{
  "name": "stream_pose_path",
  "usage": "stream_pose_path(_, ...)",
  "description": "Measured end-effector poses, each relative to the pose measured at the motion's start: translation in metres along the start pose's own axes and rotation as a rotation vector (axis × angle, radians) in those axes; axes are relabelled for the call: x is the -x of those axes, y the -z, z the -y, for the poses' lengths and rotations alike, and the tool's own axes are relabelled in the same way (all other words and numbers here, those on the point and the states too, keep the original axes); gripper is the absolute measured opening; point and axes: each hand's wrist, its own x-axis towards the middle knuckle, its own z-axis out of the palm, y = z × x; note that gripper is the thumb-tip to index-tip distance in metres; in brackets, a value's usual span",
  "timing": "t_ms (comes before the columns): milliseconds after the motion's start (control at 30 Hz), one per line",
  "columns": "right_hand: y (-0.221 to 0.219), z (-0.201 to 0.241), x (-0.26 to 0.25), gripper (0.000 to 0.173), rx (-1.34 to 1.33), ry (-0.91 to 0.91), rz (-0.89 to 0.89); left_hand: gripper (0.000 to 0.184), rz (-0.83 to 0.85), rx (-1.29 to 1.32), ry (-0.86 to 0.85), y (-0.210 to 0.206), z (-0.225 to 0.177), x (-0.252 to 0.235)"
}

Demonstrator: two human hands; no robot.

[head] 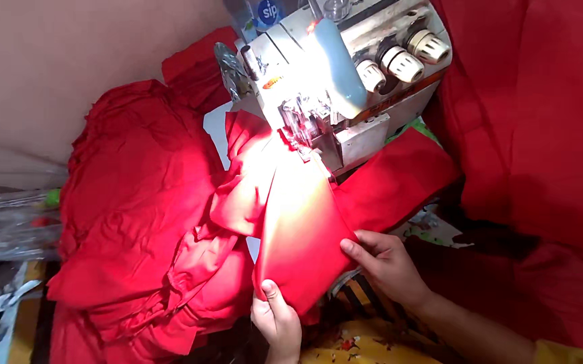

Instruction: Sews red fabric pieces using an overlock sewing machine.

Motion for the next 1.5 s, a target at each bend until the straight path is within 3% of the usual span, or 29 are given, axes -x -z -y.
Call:
stream_pose_path(333, -0.014, 0.019, -0.071, 0.005, 0.087, 0.055, -0.077, 0.028, 0.044, 0.106, -0.034, -0.032, -0.007, -0.07)
stream_pose_path(433, -0.011, 0.021, -0.066, 0.003, 0.08, 0.022, -0.032, 0.009, 0.37, 0.269, 0.233, -0.017, -0.014, -0.079)
stream_pose_path(500, -0.001, 0.017, -0.048, 0.007, 0.106, -0.034, 0.053, 0.043, 0.54, 0.252, 0.416, -0.001, -0.016, -0.07)
stream_pose_path(567, 0.011, 0.012, -0.024, 0.007, 0.078, -0.092, 0.117, 0.052, 0.539, 0.279, 0.533, 0.009, -0.019, -0.051)
stream_pose_path(667, 0.024, 0.008, 0.005, 0.001, 0.001, -0.14, 0.106, 0.022, 0.35, 0.461, 0.611, 0.013, -0.02, -0.023)
stream_pose_path(767, 0.028, 0.007, 0.019, 0.004, -0.041, -0.161, 0.08, 0.007, 0.188, 0.547, 0.567, 0.007, -0.013, -0.006)
stream_pose_path(833, 0.028, 0.007, 0.024, 0.006, -0.062, -0.192, 0.09, 0.013, 0.156, 0.529, 0.494, 0.004, -0.007, -0.002)
stream_pose_path(1033, 0.029, 0.011, 0.035, 0.009, -0.01, -0.115, 0.075, 0.025, 0.108, 0.251, 0.218, 0.0, -0.003, -0.009)
stream_pose_path(1133, 0.027, 0.011, 0.038, 0.011, -0.013, -0.109, 0.07, 0.011, 0.061, 0.119, 0.078, -0.003, -0.008, -0.006)
stream_pose_path(1200, 0.026, 0.009, 0.035, 0.016, 0.025, -0.104, 0.071, 0.043, 0.147, 0.168, -0.062, -0.001, -0.004, -0.009)
stream_pose_path(1233, 0.025, 0.009, 0.032, 0.019, 0.051, -0.087, 0.076, 0.049, 0.176, 0.177, -0.131, 0.0, -0.002, -0.013)
stream_pose_path(1333, 0.021, 0.011, 0.018, 0.021, 0.085, -0.027, 0.072, 0.024, 0.215, 0.114, -0.245, 0.002, 0.002, -0.029)
stream_pose_path(1500, 0.008, 0.019, -0.019, 0.017, 0.022, -0.042, 0.039, 0.028, 0.21, 0.03, -0.232, -0.01, 0.002, -0.066)
